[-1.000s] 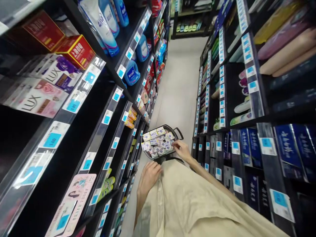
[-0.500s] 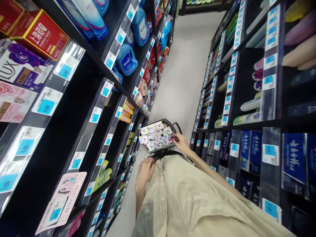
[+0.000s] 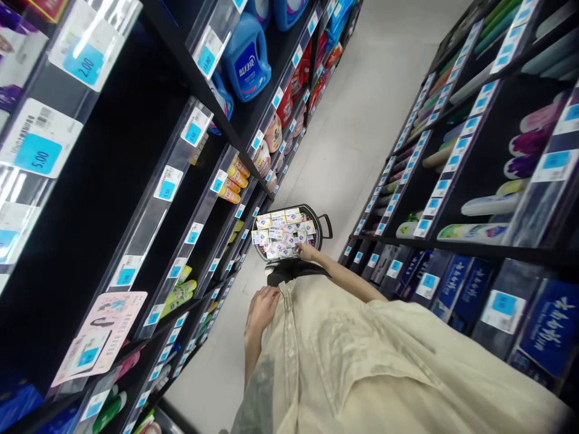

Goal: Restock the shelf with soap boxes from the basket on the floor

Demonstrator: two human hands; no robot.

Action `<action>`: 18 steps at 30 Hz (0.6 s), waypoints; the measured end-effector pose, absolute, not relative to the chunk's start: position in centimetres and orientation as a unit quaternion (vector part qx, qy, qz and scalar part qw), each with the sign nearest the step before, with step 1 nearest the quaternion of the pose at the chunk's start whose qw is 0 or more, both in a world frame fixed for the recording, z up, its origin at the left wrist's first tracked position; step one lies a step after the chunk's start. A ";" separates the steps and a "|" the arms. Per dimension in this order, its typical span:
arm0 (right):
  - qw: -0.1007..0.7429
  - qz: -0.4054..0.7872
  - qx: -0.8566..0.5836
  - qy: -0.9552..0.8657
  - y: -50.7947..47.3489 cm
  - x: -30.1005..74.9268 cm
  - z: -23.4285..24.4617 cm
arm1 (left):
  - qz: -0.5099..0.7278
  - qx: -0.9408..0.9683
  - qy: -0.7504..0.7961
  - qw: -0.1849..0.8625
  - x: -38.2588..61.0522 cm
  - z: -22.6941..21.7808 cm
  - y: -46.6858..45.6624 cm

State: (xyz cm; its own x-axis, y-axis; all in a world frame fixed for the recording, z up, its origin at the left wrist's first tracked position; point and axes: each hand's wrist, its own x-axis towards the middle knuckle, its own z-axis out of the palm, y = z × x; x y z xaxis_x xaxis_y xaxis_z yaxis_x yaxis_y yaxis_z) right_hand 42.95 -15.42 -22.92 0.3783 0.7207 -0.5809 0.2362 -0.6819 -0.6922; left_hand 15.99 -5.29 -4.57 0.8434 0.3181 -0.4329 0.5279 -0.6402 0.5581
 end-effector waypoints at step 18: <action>0.142 0.551 -0.820 -0.063 -25.2 41.3 -36.0 | -0.171 0.626 0.533 0.543 9.7 -21.9 -11.5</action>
State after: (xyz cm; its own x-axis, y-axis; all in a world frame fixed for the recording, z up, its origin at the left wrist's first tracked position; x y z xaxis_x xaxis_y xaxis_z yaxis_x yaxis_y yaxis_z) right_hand 41.25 -25.21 -36.00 0.3851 0.2608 -0.8853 -0.0530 -0.9514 -0.3033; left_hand 9.68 -11.55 -21.87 0.3743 0.4810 -0.7929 0.8527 0.1576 0.4981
